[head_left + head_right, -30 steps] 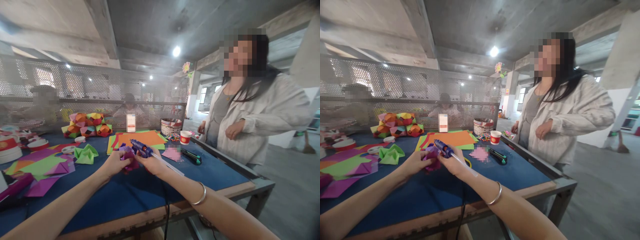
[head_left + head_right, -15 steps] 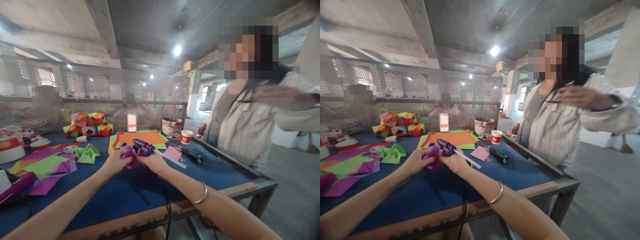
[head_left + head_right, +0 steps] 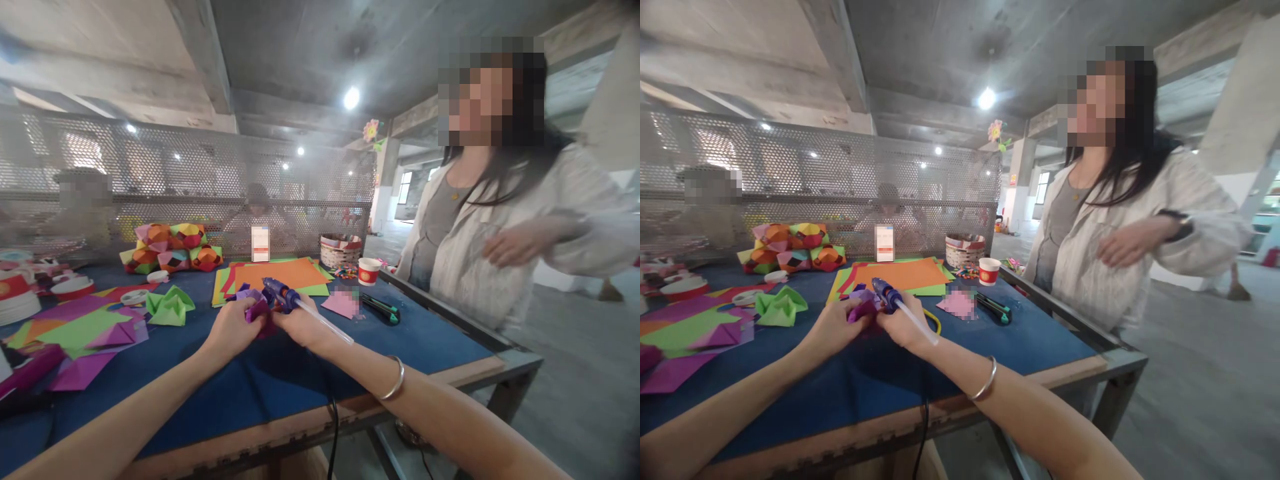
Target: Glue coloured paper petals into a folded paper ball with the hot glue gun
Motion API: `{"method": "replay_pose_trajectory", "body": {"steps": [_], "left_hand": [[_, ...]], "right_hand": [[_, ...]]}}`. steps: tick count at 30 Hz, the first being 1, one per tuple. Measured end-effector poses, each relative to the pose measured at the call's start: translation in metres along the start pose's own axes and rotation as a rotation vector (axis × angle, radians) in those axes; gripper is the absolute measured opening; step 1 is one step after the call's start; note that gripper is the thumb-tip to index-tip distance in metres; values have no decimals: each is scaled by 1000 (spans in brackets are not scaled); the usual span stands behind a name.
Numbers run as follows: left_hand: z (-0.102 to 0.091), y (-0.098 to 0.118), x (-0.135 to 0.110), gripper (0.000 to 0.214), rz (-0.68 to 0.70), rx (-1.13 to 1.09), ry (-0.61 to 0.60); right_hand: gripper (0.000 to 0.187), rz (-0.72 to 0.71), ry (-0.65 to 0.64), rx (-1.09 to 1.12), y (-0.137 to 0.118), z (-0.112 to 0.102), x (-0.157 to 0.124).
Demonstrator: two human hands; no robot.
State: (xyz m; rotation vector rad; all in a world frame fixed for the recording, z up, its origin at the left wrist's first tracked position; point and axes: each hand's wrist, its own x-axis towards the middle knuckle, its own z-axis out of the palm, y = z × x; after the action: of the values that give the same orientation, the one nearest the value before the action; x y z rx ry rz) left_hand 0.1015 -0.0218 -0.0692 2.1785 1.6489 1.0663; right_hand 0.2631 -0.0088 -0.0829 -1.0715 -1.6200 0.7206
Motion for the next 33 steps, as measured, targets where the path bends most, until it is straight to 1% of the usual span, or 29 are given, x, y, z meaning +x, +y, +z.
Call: {"method": "replay_pose_trajectory", "body": {"steps": [6, 10, 13, 16, 19, 25, 29, 33], "left_hand": [[-2, 0, 2, 12, 3, -49, 37], [-1, -6, 4, 15, 4, -96, 49], [0, -9, 4, 17, 10, -112, 42], [1, -8, 4, 16, 25, -97, 36], [3, -6, 3, 16, 12, -107, 32], [4, -6, 2, 20, 36, -192, -2], [3, -7, 2, 21, 59, -209, -7], [3, -7, 4, 21, 3, -282, -18]], "right_hand": [[6, -2, -67, 35, -1, -2, 4], [15, 36, -65, 47, -5, -6, 2], [16, 65, -71, 45, -9, -6, 0], [11, 73, -48, 56, -10, -5, 0], [7, 65, -32, 66, -8, -2, 1], [14, 62, 15, 106, -1, 3, 3], [12, 52, 28, 95, 1, 3, 2], [8, 45, 13, 42, 3, 1, 3]]}}
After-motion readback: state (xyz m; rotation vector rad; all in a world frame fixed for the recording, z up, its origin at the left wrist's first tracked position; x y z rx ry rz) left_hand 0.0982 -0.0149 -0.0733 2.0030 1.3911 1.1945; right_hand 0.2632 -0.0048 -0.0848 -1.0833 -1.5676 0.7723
